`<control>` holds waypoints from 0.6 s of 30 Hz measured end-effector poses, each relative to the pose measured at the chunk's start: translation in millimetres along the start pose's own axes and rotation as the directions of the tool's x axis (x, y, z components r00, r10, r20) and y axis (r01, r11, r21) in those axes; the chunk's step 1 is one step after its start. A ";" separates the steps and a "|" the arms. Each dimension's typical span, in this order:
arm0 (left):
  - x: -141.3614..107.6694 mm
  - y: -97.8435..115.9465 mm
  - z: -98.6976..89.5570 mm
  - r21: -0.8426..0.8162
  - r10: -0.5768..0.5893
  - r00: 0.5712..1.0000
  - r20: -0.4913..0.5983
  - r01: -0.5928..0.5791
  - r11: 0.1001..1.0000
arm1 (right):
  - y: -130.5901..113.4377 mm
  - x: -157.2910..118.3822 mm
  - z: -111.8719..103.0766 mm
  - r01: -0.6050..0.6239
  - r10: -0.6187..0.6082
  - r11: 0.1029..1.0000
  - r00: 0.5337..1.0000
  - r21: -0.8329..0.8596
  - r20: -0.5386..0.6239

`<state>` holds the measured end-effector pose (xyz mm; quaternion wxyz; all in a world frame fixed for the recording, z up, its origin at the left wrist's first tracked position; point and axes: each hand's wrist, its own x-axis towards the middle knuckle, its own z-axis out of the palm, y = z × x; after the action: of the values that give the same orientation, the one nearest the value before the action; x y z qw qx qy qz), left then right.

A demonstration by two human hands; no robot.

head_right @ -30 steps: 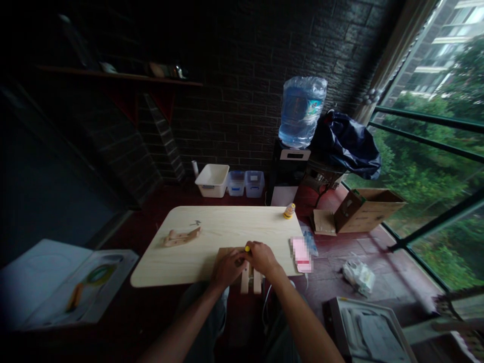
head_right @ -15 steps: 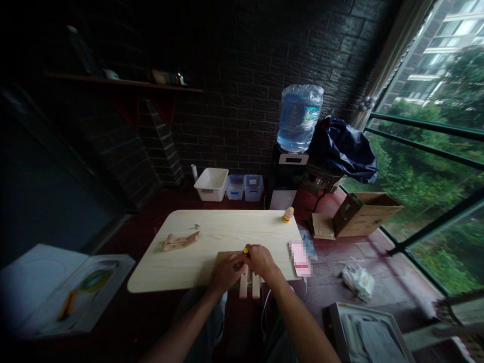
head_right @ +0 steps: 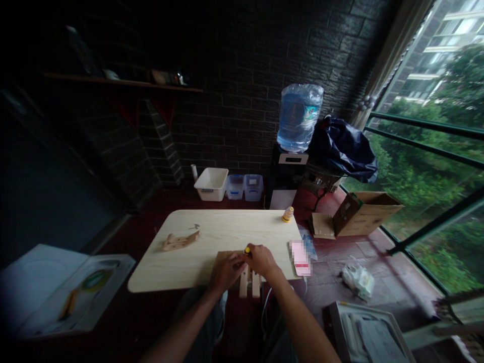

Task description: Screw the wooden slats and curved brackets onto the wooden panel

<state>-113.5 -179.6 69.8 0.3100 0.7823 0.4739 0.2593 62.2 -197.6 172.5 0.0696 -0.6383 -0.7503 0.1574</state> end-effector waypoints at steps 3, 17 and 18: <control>0.4 -0.6 0.6 0.005 0.014 1.000 -0.014 -0.014 1.000 | 1.1 1.0 1.1 -0.005 0.005 1.000 1.000 0.012 -0.002; 2.0 4.3 -1.2 -0.029 -0.005 1.000 0.000 0.005 1.000 | 1.6 3.1 6.5 -0.017 0.016 0.999 1.000 0.051 0.008; 1.8 4.0 -0.8 -0.022 -0.010 1.000 -0.005 0.010 1.000 | 2.1 3.2 7.0 -0.019 0.019 0.998 1.000 0.052 0.007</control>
<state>-111.0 -179.3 73.5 0.3185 0.7758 0.4758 0.2649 61.5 -195.2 164.9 0.0824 -0.6430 -0.7399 0.1795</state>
